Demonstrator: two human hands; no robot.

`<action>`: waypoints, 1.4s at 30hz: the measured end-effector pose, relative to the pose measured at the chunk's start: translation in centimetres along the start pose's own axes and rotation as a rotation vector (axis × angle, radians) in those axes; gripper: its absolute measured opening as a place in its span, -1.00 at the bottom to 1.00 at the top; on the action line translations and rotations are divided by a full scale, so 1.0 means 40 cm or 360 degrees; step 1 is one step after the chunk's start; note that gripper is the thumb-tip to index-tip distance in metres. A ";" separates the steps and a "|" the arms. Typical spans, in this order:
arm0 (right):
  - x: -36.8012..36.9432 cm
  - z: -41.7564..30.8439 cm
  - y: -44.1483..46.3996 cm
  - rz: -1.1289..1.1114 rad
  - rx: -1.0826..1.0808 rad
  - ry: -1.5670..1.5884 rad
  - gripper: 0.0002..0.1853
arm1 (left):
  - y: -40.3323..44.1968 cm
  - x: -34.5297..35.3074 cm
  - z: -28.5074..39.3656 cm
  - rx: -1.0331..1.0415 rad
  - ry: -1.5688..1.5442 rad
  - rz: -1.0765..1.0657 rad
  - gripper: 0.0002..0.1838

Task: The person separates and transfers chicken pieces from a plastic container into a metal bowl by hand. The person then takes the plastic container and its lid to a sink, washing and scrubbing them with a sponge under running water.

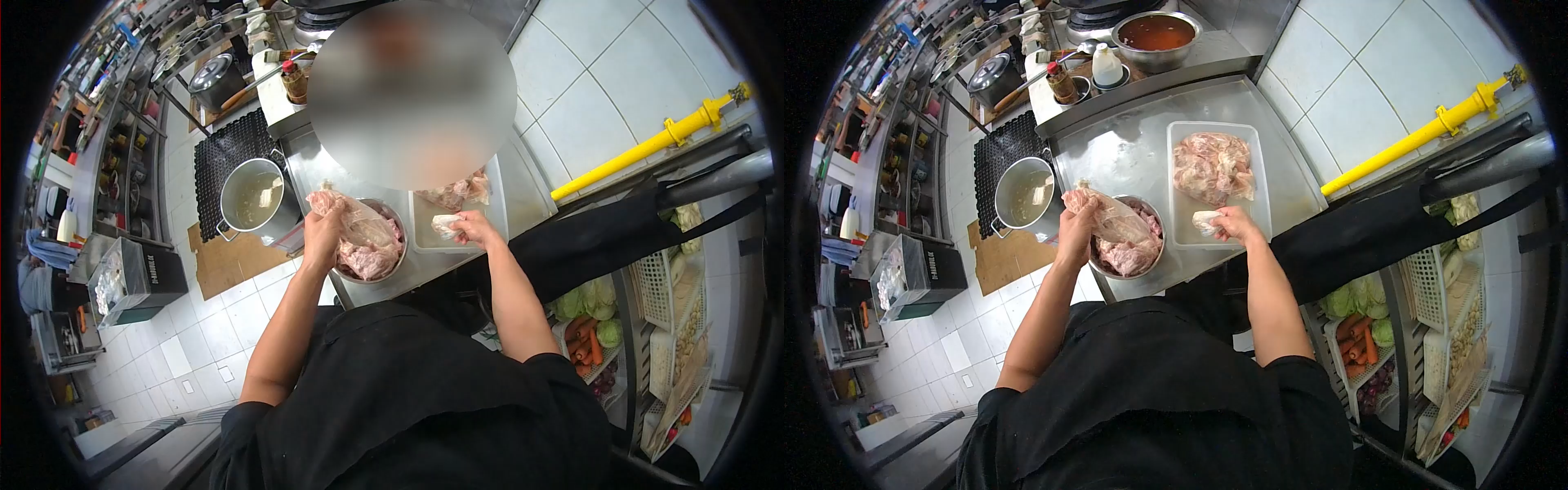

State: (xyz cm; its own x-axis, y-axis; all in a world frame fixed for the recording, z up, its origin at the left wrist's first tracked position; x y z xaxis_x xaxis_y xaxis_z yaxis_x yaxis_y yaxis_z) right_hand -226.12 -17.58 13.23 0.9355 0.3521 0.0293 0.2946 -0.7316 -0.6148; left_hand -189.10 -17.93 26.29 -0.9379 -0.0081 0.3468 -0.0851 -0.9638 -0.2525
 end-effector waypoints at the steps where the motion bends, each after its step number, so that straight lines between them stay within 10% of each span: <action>1: 0.000 0.000 -0.002 -0.0001 0.0000 0.0001 -0.75 | 0.001 0.002 -0.002 0.0005 0.0018 0.0009 -0.75; 11: 0.168 -0.219 -0.068 0.0248 -0.0671 0.0248 -0.78 | -0.003 0.084 -0.023 -0.0040 0.0897 -0.0178 -0.62; 13: 0.270 -0.313 -0.117 0.0684 -0.1168 -0.0376 -0.80 | 0.005 0.132 -0.033 -0.0066 0.0746 -0.0325 -0.61; 17: 0.567 -0.472 -0.262 0.0419 -0.1754 -0.1383 -0.63 | 0.013 0.080 -0.028 0.0209 0.0307 0.0083 -0.50; 23: 0.428 -0.381 -0.143 0.0348 -0.1082 -0.0705 -0.54 | -0.073 0.058 0.062 0.0134 0.0485 -0.0298 -0.26; 29: 0.511 -0.382 -0.059 -0.0727 -0.0635 0.1235 -0.43 | -0.012 0.108 0.022 -0.0124 0.1135 -0.0627 -0.29; 34: 0.448 -0.419 -0.096 0.0043 -0.1195 -0.0173 -0.50 | 0.002 0.170 0.027 -0.0203 0.0098 -0.0363 -0.33; 37: 0.279 -0.363 -0.086 0.0206 -0.0861 0.0330 -0.61 | 0.005 0.269 -0.042 -0.0692 -0.0348 -0.1138 -0.19; 41: 0.001 -0.277 -0.101 0.0402 -0.0987 0.0422 -0.61 | -0.036 0.263 0.006 -0.0431 0.0456 -0.0886 -0.29; 42: -0.042 -0.256 -0.124 0.0648 -0.0368 -0.0444 -0.56 | -0.034 0.234 -0.009 -0.0468 0.0541 -0.0832 -0.34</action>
State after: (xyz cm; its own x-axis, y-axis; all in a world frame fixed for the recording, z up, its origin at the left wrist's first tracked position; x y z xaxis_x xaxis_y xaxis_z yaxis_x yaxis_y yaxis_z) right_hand -227.17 -20.52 24.28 0.9049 0.1319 -0.4046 -0.0163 -0.9393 -0.3426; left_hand -197.87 -16.60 29.54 -0.7982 0.5683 0.1995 -0.5976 -0.7057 -0.3807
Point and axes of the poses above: each hand's wrist, its own y-axis towards the middle knuckle, its own x-axis out of the palm, z = x × y, the point moved 9 cm from there along y, towards the middle knuckle, and after that the axes turned 10 degrees about -z, right-handed, at the moved point
